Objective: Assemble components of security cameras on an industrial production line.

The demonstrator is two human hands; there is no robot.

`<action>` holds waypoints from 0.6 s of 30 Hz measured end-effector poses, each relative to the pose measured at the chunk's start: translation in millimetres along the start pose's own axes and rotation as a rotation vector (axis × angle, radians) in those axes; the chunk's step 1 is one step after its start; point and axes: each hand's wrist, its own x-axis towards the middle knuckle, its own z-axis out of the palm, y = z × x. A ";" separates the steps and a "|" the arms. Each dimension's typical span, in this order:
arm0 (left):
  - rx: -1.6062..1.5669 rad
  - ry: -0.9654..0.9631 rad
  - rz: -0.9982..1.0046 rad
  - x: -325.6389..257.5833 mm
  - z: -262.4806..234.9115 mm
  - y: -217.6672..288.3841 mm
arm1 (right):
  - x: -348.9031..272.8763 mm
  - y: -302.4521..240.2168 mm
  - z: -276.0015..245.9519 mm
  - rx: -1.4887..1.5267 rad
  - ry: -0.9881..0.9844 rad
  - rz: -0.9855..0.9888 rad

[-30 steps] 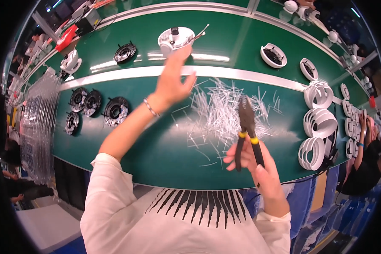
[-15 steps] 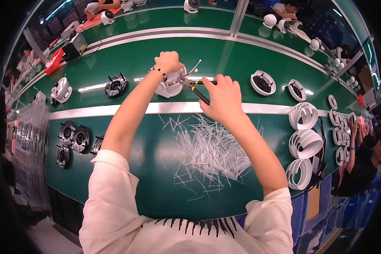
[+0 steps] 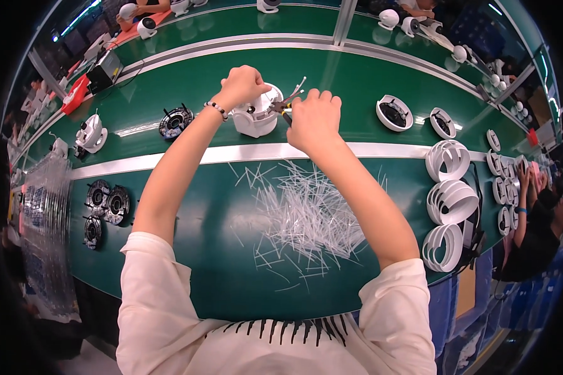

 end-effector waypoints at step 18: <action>-0.388 0.748 0.373 -23.0 25.1 31.4 | -41.2 46.7 -5.0 0.195 0.139 0.061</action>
